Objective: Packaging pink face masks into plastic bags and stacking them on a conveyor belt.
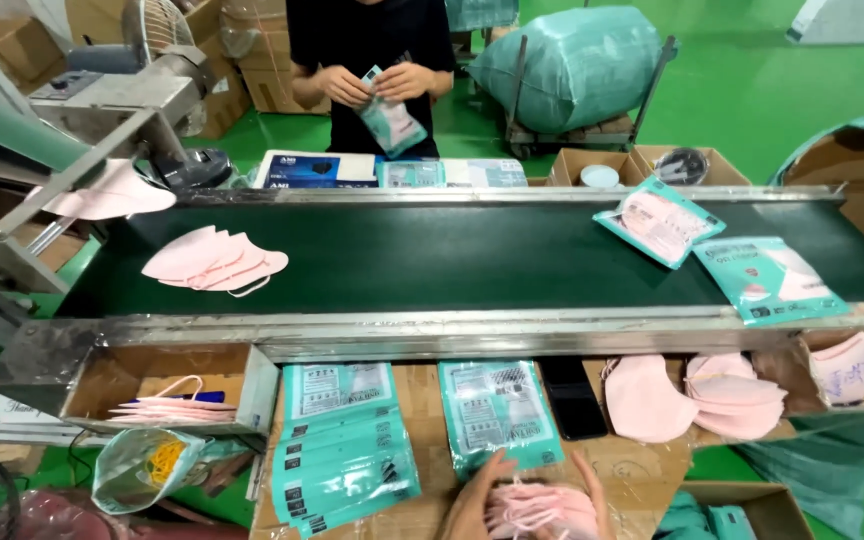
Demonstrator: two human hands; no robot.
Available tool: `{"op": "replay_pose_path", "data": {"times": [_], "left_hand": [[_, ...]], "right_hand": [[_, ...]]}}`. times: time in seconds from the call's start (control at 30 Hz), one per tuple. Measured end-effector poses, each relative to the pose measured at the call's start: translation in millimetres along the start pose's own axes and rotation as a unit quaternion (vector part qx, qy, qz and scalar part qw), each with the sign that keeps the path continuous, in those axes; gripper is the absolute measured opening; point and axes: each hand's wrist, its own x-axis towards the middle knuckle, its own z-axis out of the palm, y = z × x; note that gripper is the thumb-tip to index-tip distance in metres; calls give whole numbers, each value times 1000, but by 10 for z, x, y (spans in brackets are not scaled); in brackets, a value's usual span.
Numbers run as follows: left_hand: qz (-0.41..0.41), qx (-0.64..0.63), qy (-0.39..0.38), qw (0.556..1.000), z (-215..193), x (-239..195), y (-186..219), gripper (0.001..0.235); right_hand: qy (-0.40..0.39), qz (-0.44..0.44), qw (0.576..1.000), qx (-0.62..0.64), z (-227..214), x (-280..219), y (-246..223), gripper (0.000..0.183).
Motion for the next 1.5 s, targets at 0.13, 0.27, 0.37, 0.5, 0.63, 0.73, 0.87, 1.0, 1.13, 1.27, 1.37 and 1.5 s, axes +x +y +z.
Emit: {"op": "replay_pose_path", "data": {"times": [0.13,0.27,0.37,0.5,0.63,0.73,0.87,1.0,1.13,1.27,1.37,1.5], "left_hand": [[62,-45,14,997,127,-114,-84,93],[-98,-34,56,993,187,-89,597,80],[-3,79,52,995,187,-158,677,77],[125,168,62,976,88,142,672,50],[187,375,41,907,96,562,143,21],[196,473,8,859,218,763,-270,23],[151,373,15,915,200,846,-561,38],[269,328,79,902,108,823,-15,35],[249,418,79,870,19,621,306,22],[297,370,135,870,-184,575,735,19],[342,350,170,855,-307,570,975,21],[406,329,106,846,-169,309,999,31]], "right_hand": [[-72,-131,974,-171,147,167,-738,35],[-53,-10,980,-191,92,-115,-741,38],[60,100,981,-154,52,-247,-472,37],[209,127,954,-175,-322,-99,-278,31],[306,126,943,-26,-515,151,-334,23],[264,165,945,98,-343,480,-618,22],[131,249,950,135,-102,623,-614,33],[106,218,963,116,91,750,-648,36],[104,255,950,145,146,836,-892,33],[37,234,971,-39,95,715,-920,20],[39,78,949,-302,380,741,-1384,20],[114,43,955,-271,495,787,-1545,23]]}}
